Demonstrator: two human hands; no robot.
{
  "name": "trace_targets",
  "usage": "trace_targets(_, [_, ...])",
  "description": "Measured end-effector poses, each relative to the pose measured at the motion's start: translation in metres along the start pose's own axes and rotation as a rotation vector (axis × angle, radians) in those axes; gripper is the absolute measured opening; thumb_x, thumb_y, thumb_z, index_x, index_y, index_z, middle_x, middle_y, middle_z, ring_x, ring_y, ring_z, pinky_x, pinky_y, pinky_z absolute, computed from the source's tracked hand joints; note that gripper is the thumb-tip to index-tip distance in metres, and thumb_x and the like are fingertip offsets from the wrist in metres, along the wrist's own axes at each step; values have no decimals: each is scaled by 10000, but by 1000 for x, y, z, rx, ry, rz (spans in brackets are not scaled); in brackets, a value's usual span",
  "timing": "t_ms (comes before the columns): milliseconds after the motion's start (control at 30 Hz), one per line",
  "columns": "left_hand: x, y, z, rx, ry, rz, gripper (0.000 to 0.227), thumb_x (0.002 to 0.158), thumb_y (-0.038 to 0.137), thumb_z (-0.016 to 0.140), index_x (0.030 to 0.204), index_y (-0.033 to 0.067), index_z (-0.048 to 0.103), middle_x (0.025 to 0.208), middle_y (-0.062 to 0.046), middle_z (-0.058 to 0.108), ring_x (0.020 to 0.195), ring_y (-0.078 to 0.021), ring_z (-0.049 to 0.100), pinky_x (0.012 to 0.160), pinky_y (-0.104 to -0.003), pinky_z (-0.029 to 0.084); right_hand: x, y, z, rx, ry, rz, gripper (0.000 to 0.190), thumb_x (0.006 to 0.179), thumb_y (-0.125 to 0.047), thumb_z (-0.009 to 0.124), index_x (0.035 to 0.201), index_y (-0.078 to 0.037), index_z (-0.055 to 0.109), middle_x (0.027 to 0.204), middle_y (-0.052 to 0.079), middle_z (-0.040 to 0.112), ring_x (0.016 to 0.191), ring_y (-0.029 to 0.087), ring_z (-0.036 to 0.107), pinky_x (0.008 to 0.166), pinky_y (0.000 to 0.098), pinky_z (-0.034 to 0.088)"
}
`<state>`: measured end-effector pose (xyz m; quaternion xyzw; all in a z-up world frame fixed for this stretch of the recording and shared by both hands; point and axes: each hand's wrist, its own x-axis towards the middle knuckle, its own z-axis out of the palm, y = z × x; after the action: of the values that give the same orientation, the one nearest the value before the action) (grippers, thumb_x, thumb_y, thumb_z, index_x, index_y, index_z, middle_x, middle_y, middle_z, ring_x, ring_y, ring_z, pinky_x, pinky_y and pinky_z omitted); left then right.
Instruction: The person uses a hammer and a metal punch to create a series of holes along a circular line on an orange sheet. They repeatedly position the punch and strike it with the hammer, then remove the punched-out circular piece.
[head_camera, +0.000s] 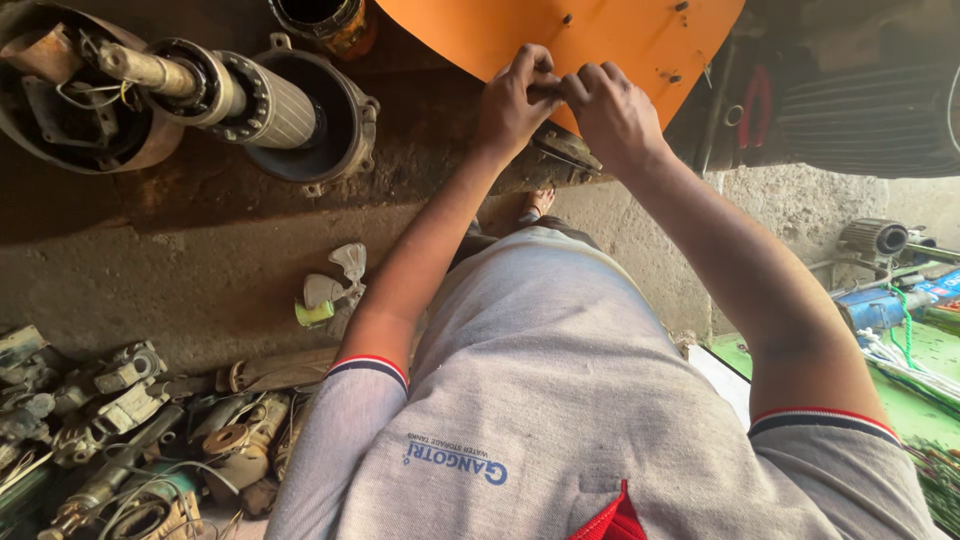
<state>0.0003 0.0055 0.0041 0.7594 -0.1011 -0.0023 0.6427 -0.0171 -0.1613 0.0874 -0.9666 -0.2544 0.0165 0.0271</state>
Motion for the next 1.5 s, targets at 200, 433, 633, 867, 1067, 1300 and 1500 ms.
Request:
trace_targets(200, [0,0,-1,-8,-31,-20,399,877,69,838,1102,85,510,977,-48,785,961,-145,799,815,-286,637,2,0,8,109,-22,124,86,1024,-117,596,1071,-54,633,1017,138,654,1009,337,661,765,457,568])
trace_targets(433, [-4,-1,-2,-64,-47,15,364,907,50,807,1126,78,517,1058,-73,729,1059,-163,772,879,-278,662,3,-15,23,222,7,319,154,1044,-146,589,1074,3,613,996,208,672,956,393,667,797,507,547])
trace_targets(633, [-4,6,-5,38,-18,54,357,907,61,797,1139,86,527,1053,-80,701,1050,-177,770,845,-299,657,2,-24,29,77,25,281,206,929,-66,629,1114,14,585,996,206,644,981,387,660,748,476,557])
trace_targets(867, [-5,15,-5,119,17,59,354,887,69,806,1134,91,554,978,-78,700,923,-188,765,790,-316,641,-6,-17,16,-360,44,-30,269,921,-141,634,1162,-21,620,1044,122,605,1002,272,606,825,366,553])
trace_targets(1067, [0,12,0,146,73,90,346,869,53,801,1115,101,562,959,-76,725,920,-206,767,766,-337,626,-3,-3,16,-545,10,-155,237,941,-156,638,1141,-30,644,1033,103,597,979,248,591,825,353,539])
trace_targets(1300, [5,2,5,95,78,83,337,873,57,822,1080,93,559,941,-69,745,920,-195,787,775,-332,635,10,4,24,-358,-125,12,195,943,-132,628,1085,1,645,988,148,646,924,283,650,741,388,568])
trace_targets(1500, [14,-13,11,133,88,148,366,837,46,834,1063,106,552,954,-40,768,937,-178,785,803,-298,660,14,3,20,-263,-167,87,172,1003,-111,603,1105,24,633,980,174,662,896,291,684,693,394,589])
